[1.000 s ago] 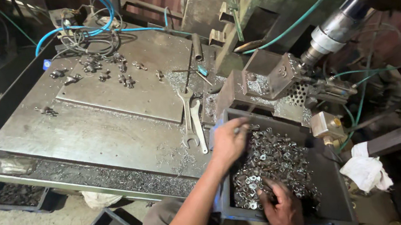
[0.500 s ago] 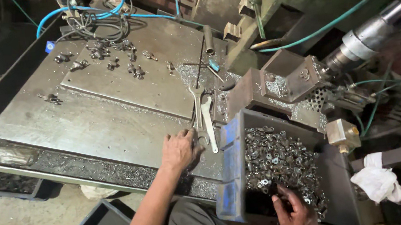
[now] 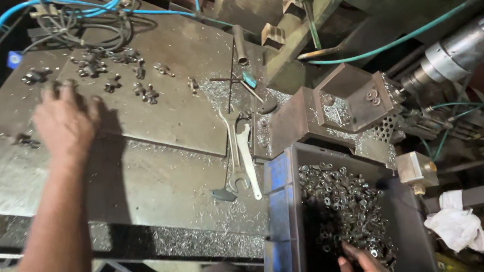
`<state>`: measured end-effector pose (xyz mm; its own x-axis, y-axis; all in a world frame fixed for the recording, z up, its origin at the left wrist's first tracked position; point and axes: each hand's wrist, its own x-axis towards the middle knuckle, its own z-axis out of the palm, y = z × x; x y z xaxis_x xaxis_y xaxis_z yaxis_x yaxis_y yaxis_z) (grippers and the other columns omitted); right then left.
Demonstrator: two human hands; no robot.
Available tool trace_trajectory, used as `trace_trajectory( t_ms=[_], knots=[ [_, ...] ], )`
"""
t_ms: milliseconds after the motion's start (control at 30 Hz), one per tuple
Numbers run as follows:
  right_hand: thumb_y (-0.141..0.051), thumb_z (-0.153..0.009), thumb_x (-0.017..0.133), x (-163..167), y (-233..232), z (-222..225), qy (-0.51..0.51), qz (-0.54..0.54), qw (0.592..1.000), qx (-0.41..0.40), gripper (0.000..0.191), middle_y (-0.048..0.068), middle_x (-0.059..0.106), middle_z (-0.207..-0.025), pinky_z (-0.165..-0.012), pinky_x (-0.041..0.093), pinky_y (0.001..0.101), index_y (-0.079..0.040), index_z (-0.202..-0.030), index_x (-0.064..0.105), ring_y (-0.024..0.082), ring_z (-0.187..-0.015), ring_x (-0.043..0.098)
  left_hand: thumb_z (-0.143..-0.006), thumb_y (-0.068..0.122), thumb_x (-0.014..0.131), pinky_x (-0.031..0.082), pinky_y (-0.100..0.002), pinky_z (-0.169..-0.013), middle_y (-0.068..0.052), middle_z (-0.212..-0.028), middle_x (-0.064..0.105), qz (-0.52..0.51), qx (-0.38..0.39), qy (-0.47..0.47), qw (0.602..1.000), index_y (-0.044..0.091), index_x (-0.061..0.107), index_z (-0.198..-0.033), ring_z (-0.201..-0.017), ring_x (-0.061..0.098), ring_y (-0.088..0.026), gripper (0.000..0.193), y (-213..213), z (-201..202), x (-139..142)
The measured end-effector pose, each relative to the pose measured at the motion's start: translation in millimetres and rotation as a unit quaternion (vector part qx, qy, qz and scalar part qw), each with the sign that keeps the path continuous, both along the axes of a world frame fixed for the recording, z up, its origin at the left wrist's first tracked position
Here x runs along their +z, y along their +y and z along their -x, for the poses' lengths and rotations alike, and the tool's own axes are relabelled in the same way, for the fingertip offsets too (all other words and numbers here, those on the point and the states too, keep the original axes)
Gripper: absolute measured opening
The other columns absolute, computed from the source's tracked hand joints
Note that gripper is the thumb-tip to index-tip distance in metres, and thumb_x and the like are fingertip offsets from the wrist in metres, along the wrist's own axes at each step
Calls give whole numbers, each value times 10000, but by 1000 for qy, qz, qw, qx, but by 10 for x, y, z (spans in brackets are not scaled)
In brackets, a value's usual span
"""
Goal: The person repeatedly picks small metal parts from a bin, places them into a drill press fixture, and operates the machine to drill holes. Finished parts are removed and placed on the workbench. The cycle continues throughout the clip.
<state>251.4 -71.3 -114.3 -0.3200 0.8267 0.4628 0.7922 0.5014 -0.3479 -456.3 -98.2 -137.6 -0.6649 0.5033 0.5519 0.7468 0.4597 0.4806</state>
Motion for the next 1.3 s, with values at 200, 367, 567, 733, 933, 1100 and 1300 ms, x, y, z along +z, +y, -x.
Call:
trace_trajectory(
  t_ms=[200,367,567,733,933,1100,1300],
  knots=[
    [-217,-774,797,-420,415,-504,-42,-36,994,90,379,162,757,-1073,-983,536,416,-99,-1130,743,282,-1099,707,-921,577,759,374,-698,-1002,-321,-1583,399,39,41,9,998,38,555,-1532,-1092,538,-571,839,257,723,-299],
    [-258,-746,784,-482,562,-793,-127,-27,973,193,457,287,698,-1177,-1056,432,527,-60,-1151,708,411,-1245,592,-969,512,668,459,-569,-1027,-310,-1359,546,6,-19,-88,996,28,639,-1332,-1184,548,-494,606,241,774,-486],
    [-278,-771,806,-539,586,-761,-83,25,991,107,454,174,767,-1077,-1046,516,491,-67,-1166,732,323,-1144,710,-1067,368,731,488,-546,-958,-318,-1316,608,-8,-5,-98,995,33,752,-1254,-1141,595,-492,385,127,865,-500],
    [-242,-781,800,-364,269,-551,-74,1,997,-3,376,137,777,-1038,-989,556,424,-95,-1123,749,288,-1068,745,-1068,374,722,518,-489,-932,-277,-1232,649,-42,-48,-177,982,5,721,-1238,-1086,641,-423,407,-131,781,-542],
    [-178,-752,813,135,-117,33,-34,-7,999,-4,332,103,794,-995,-905,599,323,-110,-1073,770,235,-952,787,-1060,357,713,539,-442,-885,-228,-1175,682,30,-15,-106,994,4,715,-1213,-1040,667,-367,384,-805,104,-603],
    [-137,-791,780,534,-259,401,-28,28,999,11,320,130,784,-1033,-884,591,332,-60,-1100,743,258,-967,781,-1066,329,698,553,-400,-872,-196,-1159,700,55,27,41,997,11,711,-1196,-1004,676,-317,344,-881,-752,-602],
    [-138,-823,754,762,-376,558,-21,62,998,16,332,142,764,-1005,-830,589,337,-40,-1140,736,266,-935,772,-988,366,733,543,-460,-861,-192,-1276,714,27,-149,-146,978,68,784,-1181,-954,666,-373,358,-642,-1314,-378]
  ],
)
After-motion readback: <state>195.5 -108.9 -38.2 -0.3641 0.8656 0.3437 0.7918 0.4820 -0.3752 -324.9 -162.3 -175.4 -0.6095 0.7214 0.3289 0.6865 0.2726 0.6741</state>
